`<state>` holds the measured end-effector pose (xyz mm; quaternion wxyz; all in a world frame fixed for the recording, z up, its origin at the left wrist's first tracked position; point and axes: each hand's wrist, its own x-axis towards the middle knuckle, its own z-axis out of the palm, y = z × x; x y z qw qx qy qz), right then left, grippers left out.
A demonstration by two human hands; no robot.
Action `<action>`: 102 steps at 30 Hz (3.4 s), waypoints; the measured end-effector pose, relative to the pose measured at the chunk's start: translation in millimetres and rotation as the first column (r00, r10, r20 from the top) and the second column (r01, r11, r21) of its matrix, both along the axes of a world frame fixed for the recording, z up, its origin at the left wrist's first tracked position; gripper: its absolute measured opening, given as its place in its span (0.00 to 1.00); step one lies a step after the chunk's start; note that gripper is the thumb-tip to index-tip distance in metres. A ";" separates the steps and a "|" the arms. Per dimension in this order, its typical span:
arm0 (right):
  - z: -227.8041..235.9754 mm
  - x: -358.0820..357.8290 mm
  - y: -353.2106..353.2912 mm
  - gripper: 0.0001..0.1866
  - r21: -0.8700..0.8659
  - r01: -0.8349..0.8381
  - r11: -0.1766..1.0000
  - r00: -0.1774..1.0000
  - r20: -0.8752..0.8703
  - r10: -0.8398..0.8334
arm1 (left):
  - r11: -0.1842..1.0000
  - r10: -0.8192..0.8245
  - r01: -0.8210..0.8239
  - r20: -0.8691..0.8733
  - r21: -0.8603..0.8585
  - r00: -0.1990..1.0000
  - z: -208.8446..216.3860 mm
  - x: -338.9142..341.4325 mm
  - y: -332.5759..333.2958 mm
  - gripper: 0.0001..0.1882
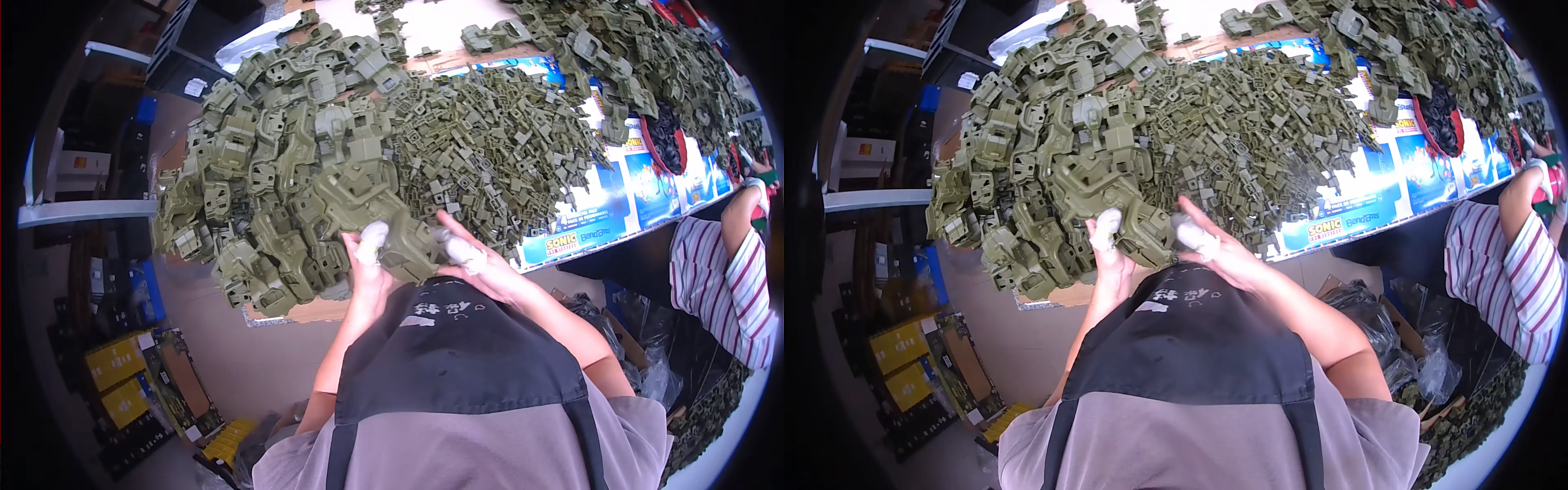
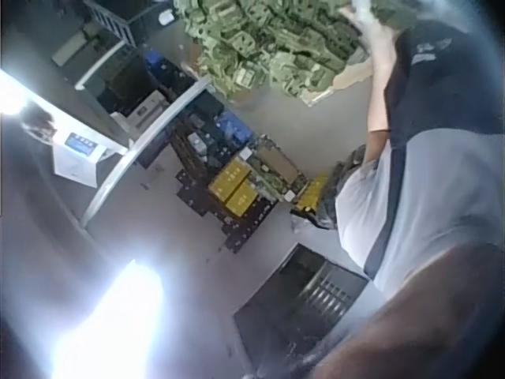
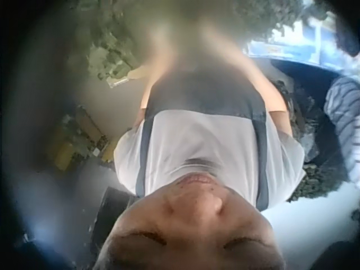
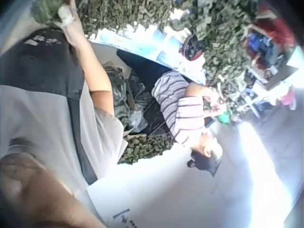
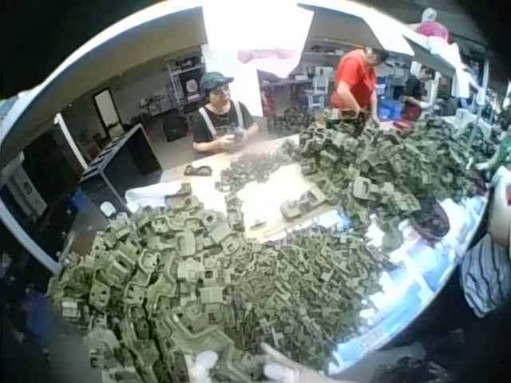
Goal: The person repeatedly picks up green plastic components from a large pile on a table, aligns them by hand, and snaps them together. The assembled units are placed back onto the table. A coworker performs similar actions nearby.
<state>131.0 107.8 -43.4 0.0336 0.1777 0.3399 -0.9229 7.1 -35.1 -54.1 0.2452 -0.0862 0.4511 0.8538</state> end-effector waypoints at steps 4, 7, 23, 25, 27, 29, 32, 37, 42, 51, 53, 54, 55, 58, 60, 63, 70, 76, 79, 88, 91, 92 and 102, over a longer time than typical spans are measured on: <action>9.6 -3.3 19.6 0.37 0.020 -0.149 0.989 0.988 0.052 0.148 | 0.995 -0.100 0.097 -0.263 -0.025 0.960 -4.5 -0.2 -12.2 0.32; 14.1 10.5 46.4 0.33 0.755 -0.144 0.640 0.989 0.134 0.064 | 0.973 0.019 -0.166 -0.660 -0.162 0.751 42.1 -4.8 5.5 0.51; 16.2 42.3 45.4 0.29 0.888 -0.438 0.137 0.855 0.365 0.369 | -0.070 -0.954 0.467 -0.078 -0.882 -0.290 30.2 1.8 33.1 0.35; 7.6 41.0 40.5 0.27 0.892 -0.415 0.181 0.870 0.331 0.366 | -0.030 -0.958 0.495 -0.116 -0.869 -0.262 24.5 1.3 26.9 0.34; 3.4 37.4 41.0 0.26 0.882 -0.421 0.213 0.863 0.317 0.392 | -0.047 -0.972 0.460 -0.066 -0.887 -0.227 25.0 5.7 22.8 0.34; 7.6 32.7 41.5 0.24 0.862 -0.456 0.222 0.848 0.345 0.402 | -0.033 -0.980 0.440 -0.058 -0.898 -0.193 29.9 8.7 22.1 0.33; 4.8 36.6 37.4 0.22 0.882 -0.422 0.207 0.864 0.322 0.387 | -0.024 -0.983 0.392 -0.049 -0.920 -0.176 22.7 14.4 18.7 0.33; -1.6 43.7 35.6 0.21 0.993 -0.117 -0.002 0.916 0.109 0.387 | -0.081 -0.974 0.387 -0.009 -0.919 -0.225 22.1 8.4 23.4 0.35; 4.0 32.2 43.9 0.21 0.886 -0.394 0.245 0.884 0.293 0.364 | -0.061 -0.983 0.513 -0.037 -0.857 -0.178 19.5 0.6 23.8 0.39; -1.2 40.1 33.3 0.22 0.880 -0.406 0.248 0.900 0.336 0.279 | -0.308 -0.944 0.484 0.201 -0.819 -0.261 32.9 -5.1 44.4 0.39; 7.0 37.5 40.4 0.24 0.847 -0.433 0.308 0.889 0.345 0.300 | -0.224 -0.962 0.477 0.114 -0.850 -0.250 34.6 -10.0 42.1 0.44; 10.6 35.8 46.7 0.25 0.832 -0.442 0.336 0.886 0.347 0.306 | -0.097 -0.976 0.448 -0.003 -0.889 -0.217 36.7 -15.7 36.2 0.46; 0.1 39.4 51.7 0.28 0.837 -0.374 0.400 0.918 0.273 0.288 | 0.028 -0.974 0.416 -0.118 -0.909 -0.192 41.2 -24.4 29.1 0.49; -6.1 53.5 75.7 0.26 0.748 -0.356 0.560 0.934 0.277 0.224 | 0.046 -0.995 0.858 0.057 -0.512 0.087 33.5 -62.1 -7.2 0.54; -10.9 60.5 75.3 0.27 0.757 -0.417 0.502 0.909 0.351 0.226 | 0.219 -0.969 0.839 -0.009 -0.499 0.247 19.7 -40.7 -21.2 0.53; 11.1 49.3 82.9 0.32 0.893 -0.406 0.194 0.886 0.334 0.321 | 0.428 -0.882 0.748 -0.053 -0.508 0.468 1.4 -9.9 -32.7 0.38; 35.4 -18.1 1.2 0.34 0.973 -0.197 -0.121 0.885 0.229 0.404 | 0.493 -0.862 0.577 -0.272 -0.651 0.429 5.7 11.9 -33.9 0.37; 33.1 -28.3 46.1 0.39 0.791 -0.453 0.412 0.792 0.146 0.592 | 0.471 -0.870 0.553 -0.259 -0.688 0.419 32.5 11.9 -22.6 0.34; 19.8 -25.9 44.6 0.36 0.900 -0.296 0.320 0.808 0.057 0.587 | 0.444 -0.882 0.508 -0.260 -0.738 0.393 26.7 15.0 -22.0 0.34; 34.1 -16.0 66.3 0.36 0.959 -0.157 0.237 0.878 0.026 0.477 | 0.279 -0.939 0.452 -0.143 -0.847 0.313 54.0 7.2 18.2 0.32; 24.8 -9.2 62.2 0.38 0.945 -0.214 0.246 0.861 0.063 0.505 | 0.299 -0.951 0.577 -0.191 -0.760 0.243 33.2 3.7 17.0 0.34; 20.7 -7.2 60.1 0.39 0.947 -0.204 0.248 0.858 0.051 0.511 | 0.286 -0.957 0.632 -0.183 -0.720 0.225 29.1 2.5 16.8 0.34; 19.1 -22.6 50.5 0.38 0.884 -0.441 0.155 0.786 0.297 0.542 | 0.304 -0.942 0.369 -0.219 -0.878 0.256 11.7 14.5 3.5 0.30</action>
